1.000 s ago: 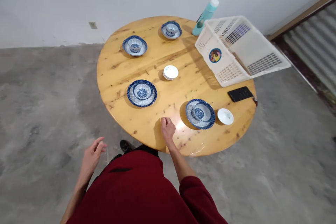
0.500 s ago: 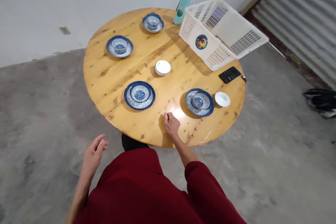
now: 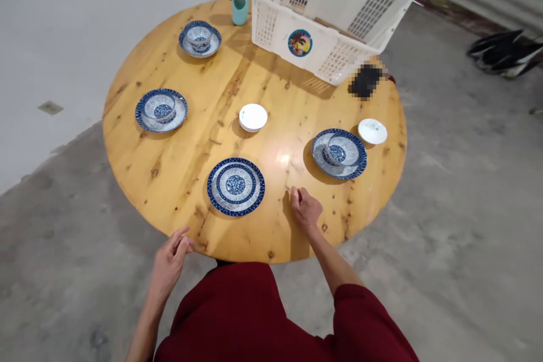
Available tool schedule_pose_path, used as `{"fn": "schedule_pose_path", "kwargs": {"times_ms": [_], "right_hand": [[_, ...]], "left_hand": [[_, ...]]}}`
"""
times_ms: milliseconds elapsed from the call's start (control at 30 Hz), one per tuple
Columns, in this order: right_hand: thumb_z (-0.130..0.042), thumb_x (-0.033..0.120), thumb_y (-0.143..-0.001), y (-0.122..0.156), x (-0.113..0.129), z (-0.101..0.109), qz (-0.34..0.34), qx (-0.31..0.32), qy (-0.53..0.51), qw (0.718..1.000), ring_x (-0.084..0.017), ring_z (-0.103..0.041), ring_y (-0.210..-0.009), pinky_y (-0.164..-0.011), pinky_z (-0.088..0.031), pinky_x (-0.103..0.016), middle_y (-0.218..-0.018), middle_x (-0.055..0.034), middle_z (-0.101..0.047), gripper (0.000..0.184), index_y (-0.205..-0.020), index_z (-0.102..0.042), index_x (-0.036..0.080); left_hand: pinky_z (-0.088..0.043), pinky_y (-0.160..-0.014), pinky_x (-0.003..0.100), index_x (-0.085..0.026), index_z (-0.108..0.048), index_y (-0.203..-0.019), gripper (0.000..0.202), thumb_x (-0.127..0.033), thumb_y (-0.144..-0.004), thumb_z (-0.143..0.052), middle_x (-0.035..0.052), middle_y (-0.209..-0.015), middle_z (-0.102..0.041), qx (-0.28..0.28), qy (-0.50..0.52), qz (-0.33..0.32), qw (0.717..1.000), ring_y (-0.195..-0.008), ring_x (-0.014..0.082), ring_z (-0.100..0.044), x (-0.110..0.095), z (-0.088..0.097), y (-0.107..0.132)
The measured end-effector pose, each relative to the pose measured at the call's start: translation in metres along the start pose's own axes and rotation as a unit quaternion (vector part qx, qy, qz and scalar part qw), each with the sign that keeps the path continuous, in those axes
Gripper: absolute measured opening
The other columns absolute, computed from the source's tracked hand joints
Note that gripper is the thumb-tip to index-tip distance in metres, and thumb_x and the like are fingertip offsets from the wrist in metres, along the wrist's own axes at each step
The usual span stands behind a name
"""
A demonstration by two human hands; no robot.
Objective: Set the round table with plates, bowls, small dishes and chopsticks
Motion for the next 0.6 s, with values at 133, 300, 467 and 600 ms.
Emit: {"fn": "schedule_pose_path", "kwargs": {"times_ms": [133, 300, 467, 600], "right_hand": [[-0.048, 0.04, -0.098, -0.002, 0.017, 0.002, -0.072, -0.039, -0.008, 0.997, -0.015, -0.03, -0.054, -0.062, -0.016, -0.03, -0.057, 0.0009, -0.043, 0.038, -0.065, -0.052, 0.022], [-0.049, 0.039, -0.095, -0.017, 0.035, 0.006, -0.127, -0.061, -0.038, 0.989, -0.016, -0.042, -0.059, -0.061, -0.022, -0.029, -0.059, -0.0011, -0.051, 0.037, -0.062, -0.05, 0.023], [-0.053, 0.038, -0.09, -0.061, 0.076, -0.001, -0.144, 0.03, -0.284, 0.947, -0.016, -0.057, -0.059, -0.057, -0.04, -0.026, -0.067, -0.0022, -0.064, 0.025, -0.072, -0.059, 0.021], [-0.062, 0.039, -0.091, -0.107, 0.133, -0.01, -0.183, 0.055, -0.427, 0.884, -0.013, -0.058, -0.051, -0.05, -0.044, -0.023, -0.067, -0.0026, -0.067, 0.025, -0.076, -0.058, 0.019]], "left_hand": [[-0.059, -0.079, 0.036, -0.016, -0.07, -0.126, 0.059, -0.06, -0.089, -0.054, 0.009, -0.09, -0.078, 0.009, -0.009, -0.014, 1.0, -0.081, 0.0248, -0.075, -0.015, 0.021, -0.033], [-0.057, -0.08, 0.035, -0.015, -0.069, -0.125, 0.059, -0.058, -0.089, -0.052, 0.0075, -0.089, -0.077, 0.066, -0.031, -0.038, 0.997, -0.08, 0.0233, -0.074, -0.029, 0.02, -0.063], [-0.055, -0.077, 0.032, -0.015, -0.07, -0.124, 0.055, -0.053, -0.089, -0.05, 0.0053, -0.086, -0.076, 0.164, -0.067, -0.065, 0.982, -0.075, 0.0197, -0.07, -0.043, 0.005, -0.091], [-0.055, -0.076, 0.031, -0.016, -0.069, -0.127, 0.056, -0.052, -0.091, -0.049, 0.0052, -0.085, -0.076, 0.216, -0.086, -0.083, 0.969, -0.075, 0.0198, -0.071, -0.055, 0.005, -0.119]]}}
Point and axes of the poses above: each hand's wrist, its own y-axis away from the middle knuckle, its own z-axis out of the back of the hand, x = y × z, the point moved 4 cm from there along -y, towards the middle knuckle
